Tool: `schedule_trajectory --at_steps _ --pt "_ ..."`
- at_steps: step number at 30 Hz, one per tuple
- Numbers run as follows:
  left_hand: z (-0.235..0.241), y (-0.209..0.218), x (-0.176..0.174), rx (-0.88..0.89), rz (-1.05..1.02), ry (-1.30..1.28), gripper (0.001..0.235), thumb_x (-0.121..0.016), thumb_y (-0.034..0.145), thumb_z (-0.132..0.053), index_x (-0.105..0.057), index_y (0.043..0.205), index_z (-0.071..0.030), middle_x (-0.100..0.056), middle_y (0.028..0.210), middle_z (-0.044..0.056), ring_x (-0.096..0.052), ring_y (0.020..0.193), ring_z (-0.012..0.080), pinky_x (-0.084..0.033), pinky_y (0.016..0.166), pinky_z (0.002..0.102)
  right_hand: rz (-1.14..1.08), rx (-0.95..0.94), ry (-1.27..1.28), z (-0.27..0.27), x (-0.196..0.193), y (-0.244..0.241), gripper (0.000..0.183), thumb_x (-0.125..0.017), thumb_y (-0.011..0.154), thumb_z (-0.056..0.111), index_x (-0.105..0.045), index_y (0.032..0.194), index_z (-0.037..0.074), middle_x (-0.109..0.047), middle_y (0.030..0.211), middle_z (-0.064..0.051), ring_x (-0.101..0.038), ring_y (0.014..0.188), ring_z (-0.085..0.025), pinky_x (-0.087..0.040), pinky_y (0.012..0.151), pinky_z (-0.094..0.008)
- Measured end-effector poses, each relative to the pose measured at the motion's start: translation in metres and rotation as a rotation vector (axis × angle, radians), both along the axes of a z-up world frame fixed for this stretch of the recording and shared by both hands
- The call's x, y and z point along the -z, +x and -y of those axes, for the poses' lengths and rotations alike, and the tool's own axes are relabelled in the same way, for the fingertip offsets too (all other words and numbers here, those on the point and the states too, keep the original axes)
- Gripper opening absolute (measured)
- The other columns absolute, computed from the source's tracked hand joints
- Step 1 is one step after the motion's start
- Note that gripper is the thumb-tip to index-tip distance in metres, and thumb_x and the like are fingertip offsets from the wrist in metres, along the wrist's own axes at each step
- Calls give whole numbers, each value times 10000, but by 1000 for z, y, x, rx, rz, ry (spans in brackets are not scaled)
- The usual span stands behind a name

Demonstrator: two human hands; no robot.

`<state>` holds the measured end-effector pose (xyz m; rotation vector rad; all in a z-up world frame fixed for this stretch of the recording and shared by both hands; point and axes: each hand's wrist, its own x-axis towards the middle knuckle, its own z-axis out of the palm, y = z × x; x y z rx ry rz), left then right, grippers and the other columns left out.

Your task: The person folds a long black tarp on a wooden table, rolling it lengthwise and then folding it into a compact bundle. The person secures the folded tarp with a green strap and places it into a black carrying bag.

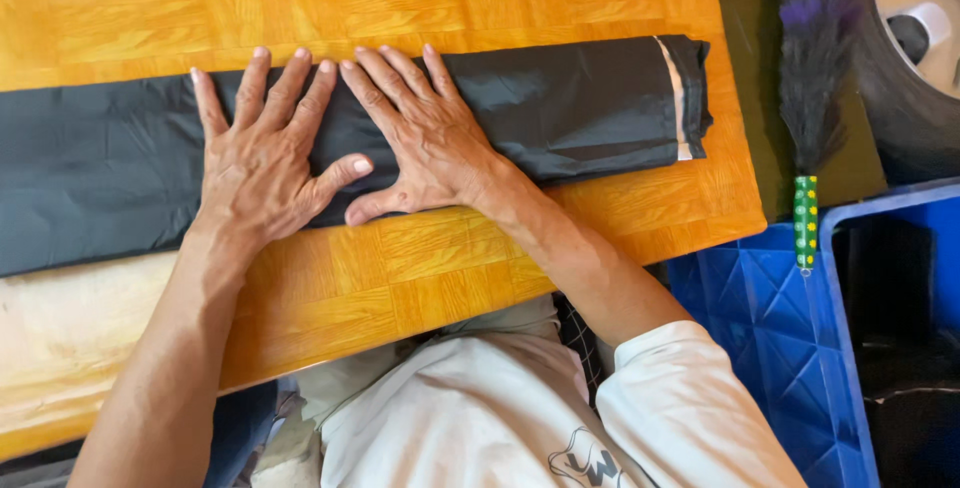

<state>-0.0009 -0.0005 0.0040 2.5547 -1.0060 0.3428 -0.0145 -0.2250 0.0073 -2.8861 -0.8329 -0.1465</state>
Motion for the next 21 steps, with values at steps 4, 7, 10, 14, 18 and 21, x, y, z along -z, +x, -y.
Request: schedule_trajectory --at_steps 4,7,10,14,18,21 --pt "2 -1 7 -17 49 0 1084 -405 929 -856 -488 1627 -31 -511 1622 223 -357 1516 488 -94 1124 790 -47 28 -53 51 -2 -11 1463 -519 670 1079 -173 1633 32 -190 1707 -187 -196 1590 -371 -71 1283 -574" --pt "3 -1 7 -17 70 0 1115 -427 905 -873 -482 1633 -30 -518 1620 221 -366 1513 495 -107 1120 794 -127 105 -145 97 1 -16 1466 -318 631 1087 -100 1627 34 -84 1711 -185 -119 1598 -368 -8 1246 -655" --pt "2 -1 8 -10 111 -5 1120 -439 910 -877 -514 1626 -20 -543 1607 245 -395 1504 500 -118 1125 785 -123 171 -143 140 -2 -25 1448 -291 633 1066 -118 1622 22 -100 1701 -208 -148 1591 -399 32 1200 -716" --pt "4 -3 5 5 99 9 1139 -413 919 -869 -505 1635 12 -529 1619 267 -374 1516 516 -114 1110 815 -124 292 -126 179 -8 -40 1425 -345 650 1035 -137 1625 15 -144 1693 -224 -183 1562 -440 50 1179 -731" --pt "20 -11 -12 -98 -56 137 1153 -305 900 -877 -388 1646 -1 -407 1661 181 -268 1540 479 -60 965 942 -80 307 -75 186 -5 -44 1420 -428 664 1013 -155 1627 7 -172 1696 -216 -191 1566 -428 13 1192 -726" --pt "55 -6 -23 -157 -197 268 1256 -192 872 -943 -302 1587 83 -170 1710 240 -43 1549 478 -18 987 910 -60 309 -44 186 -3 -44 1425 -398 658 1025 -187 1623 -2 -191 1695 -206 -193 1570 -407 21 1194 -719"
